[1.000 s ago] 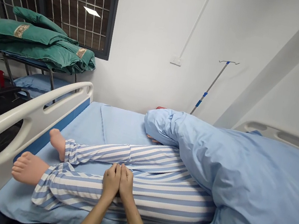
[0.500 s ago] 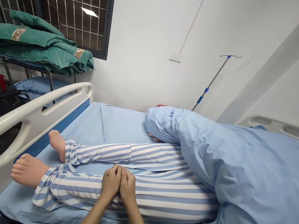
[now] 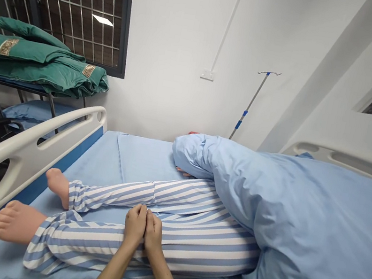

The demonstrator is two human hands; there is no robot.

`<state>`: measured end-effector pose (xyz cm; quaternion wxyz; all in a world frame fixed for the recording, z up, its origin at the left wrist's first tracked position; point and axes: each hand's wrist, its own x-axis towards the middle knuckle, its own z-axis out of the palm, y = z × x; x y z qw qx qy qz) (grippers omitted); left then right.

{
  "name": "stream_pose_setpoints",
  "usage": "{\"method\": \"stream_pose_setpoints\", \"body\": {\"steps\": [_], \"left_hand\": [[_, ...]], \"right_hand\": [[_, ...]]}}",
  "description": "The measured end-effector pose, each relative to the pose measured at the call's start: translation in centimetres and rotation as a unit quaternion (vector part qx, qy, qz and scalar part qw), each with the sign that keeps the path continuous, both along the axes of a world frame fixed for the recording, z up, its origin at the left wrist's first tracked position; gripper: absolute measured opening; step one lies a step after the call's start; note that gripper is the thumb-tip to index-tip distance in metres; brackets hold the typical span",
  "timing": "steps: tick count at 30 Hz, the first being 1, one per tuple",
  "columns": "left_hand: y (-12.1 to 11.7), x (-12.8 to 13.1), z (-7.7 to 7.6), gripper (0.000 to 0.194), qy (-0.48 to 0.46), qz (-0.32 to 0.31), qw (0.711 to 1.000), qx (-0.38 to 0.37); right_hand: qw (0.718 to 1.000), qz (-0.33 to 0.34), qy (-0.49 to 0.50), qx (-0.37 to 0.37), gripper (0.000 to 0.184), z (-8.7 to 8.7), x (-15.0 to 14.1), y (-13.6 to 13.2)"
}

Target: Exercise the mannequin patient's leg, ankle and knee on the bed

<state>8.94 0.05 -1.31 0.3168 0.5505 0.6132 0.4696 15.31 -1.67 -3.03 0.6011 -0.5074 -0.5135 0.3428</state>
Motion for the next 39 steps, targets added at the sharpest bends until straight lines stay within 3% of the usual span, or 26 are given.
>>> {"method": "stream_pose_setpoints", "body": {"steps": [8,12,16,20,26,29,32,35,39], "left_hand": [[-1.2,0.6,-0.9,0.031,0.065,0.0,0.998,0.007],[-1.2,0.1,-1.1,0.03,0.074,-0.02,0.997,0.026],[-1.1,-0.3,-1.2,0.033,0.05,-0.059,0.995,0.055],[-1.2,-0.3,-1.3,0.034,0.047,-0.082,0.994,0.058],[-1.4,-0.3,-1.7,0.035,0.047,-0.06,0.995,0.059],[-1.4,-0.2,-1.8,0.033,0.033,-0.055,0.996,0.055],[-0.9,0.0,-1.0,0.031,0.018,-0.045,0.998,0.041],[-0.2,0.6,0.7,0.032,-0.012,-0.03,0.999,0.032],[0.1,1.8,1.9,0.033,-0.047,-0.007,0.998,0.039]], "right_hand": [[0.992,0.098,0.063,0.053,0.048,1.8,-0.4,-0.1],[0.994,0.072,-0.023,0.075,0.05,3.2,-0.5,-0.3],[0.99,0.046,-0.125,0.052,0.048,4.0,0.9,-0.1],[0.986,0.013,-0.166,0.028,0.049,2.8,2.2,0.3],[0.986,-0.031,-0.164,0.004,0.045,-0.2,1.2,-0.1],[0.984,-0.046,-0.171,0.008,0.046,0.2,1.4,-0.4],[0.983,-0.047,-0.177,0.023,0.048,1.9,1.4,-0.7],[0.979,-0.011,-0.198,0.05,0.045,4.5,-2.4,-1.2],[0.963,0.071,-0.236,0.106,0.041,7.6,-13.9,-1.3]]}}
